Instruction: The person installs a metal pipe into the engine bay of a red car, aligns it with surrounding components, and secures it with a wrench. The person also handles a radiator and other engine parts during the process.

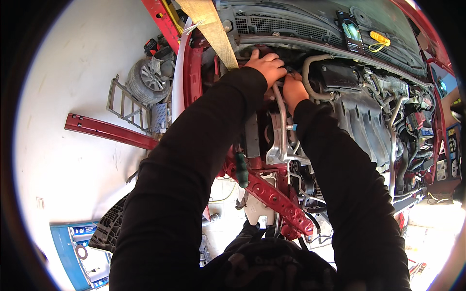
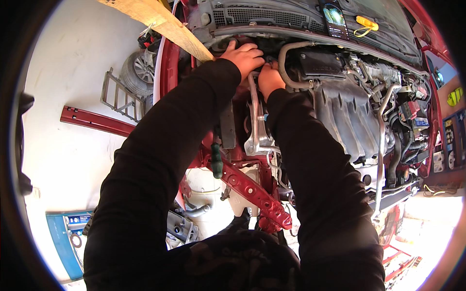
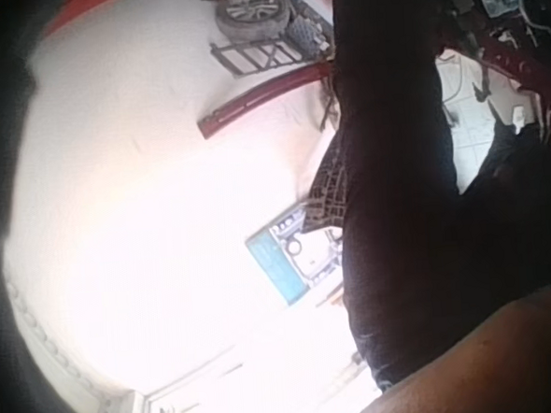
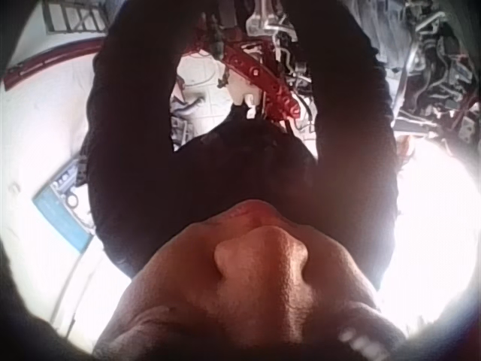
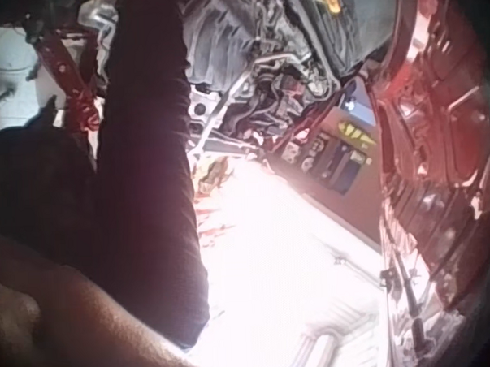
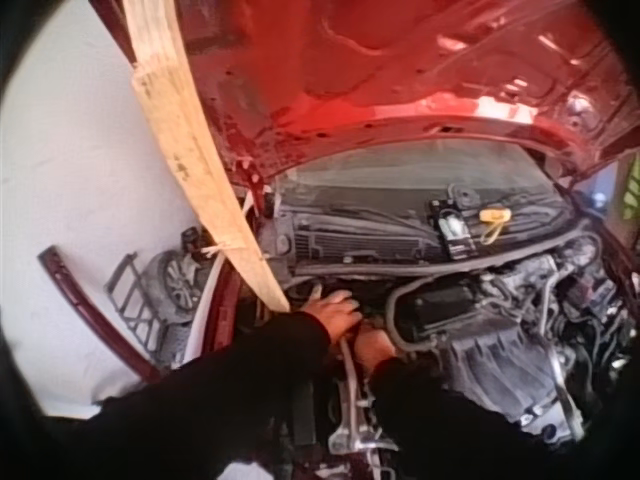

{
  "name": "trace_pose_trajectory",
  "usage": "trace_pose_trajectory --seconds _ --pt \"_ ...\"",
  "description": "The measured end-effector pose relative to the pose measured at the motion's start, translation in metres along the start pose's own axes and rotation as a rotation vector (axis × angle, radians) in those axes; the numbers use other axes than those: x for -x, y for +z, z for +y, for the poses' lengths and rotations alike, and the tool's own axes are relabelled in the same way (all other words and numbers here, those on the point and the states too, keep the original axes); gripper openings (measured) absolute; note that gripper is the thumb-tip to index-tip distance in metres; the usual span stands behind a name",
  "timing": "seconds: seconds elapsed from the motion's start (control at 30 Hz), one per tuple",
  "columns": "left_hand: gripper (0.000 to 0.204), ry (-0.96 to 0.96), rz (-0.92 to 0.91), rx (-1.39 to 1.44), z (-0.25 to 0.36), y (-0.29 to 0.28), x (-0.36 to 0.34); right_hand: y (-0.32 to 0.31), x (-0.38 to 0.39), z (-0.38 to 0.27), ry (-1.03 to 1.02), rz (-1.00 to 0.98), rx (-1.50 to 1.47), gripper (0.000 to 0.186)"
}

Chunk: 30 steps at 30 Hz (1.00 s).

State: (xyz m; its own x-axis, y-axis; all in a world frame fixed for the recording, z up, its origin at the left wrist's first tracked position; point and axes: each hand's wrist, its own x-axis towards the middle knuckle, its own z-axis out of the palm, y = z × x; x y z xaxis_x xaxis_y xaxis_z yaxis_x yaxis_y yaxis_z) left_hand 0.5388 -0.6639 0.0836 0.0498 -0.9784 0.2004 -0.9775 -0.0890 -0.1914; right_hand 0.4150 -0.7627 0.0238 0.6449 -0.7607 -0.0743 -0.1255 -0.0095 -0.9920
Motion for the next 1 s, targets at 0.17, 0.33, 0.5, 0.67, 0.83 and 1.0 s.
trace_pose_trajectory --seconds 0.17,0.33,0.5,0.67,0.83,1.0 --pt "0.048 -0.007 -0.159 0.033 -0.005 -0.015 -0.008 0.006 -0.01 0.006 -0.226 0.088 0.268 0.056" --pt "0.043 -0.022 -0.117 0.013 0.002 -0.014 -0.011 0.003 -0.008 0.003 -0.206 0.056 0.283 0.059" --pt "0.046 -0.005 -0.182 -0.009 0.0 -0.016 -0.019 -0.004 -0.005 -0.006 -0.168 -0.003 0.347 0.064" --pt "0.047 0.012 -0.194 -0.014 -0.003 -0.014 -0.02 -0.014 0.006 -0.007 -0.29 -0.059 0.559 0.066" --pt "0.05 -0.004 -0.143 -0.018 -0.001 -0.009 -0.019 -0.017 0.011 -0.014 -0.404 -0.049 0.879 0.068" --pt "0.05 -0.009 -0.176 -0.074 0.0 -0.009 -0.02 -0.016 0.01 -0.019 -0.389 -0.043 0.939 0.068"
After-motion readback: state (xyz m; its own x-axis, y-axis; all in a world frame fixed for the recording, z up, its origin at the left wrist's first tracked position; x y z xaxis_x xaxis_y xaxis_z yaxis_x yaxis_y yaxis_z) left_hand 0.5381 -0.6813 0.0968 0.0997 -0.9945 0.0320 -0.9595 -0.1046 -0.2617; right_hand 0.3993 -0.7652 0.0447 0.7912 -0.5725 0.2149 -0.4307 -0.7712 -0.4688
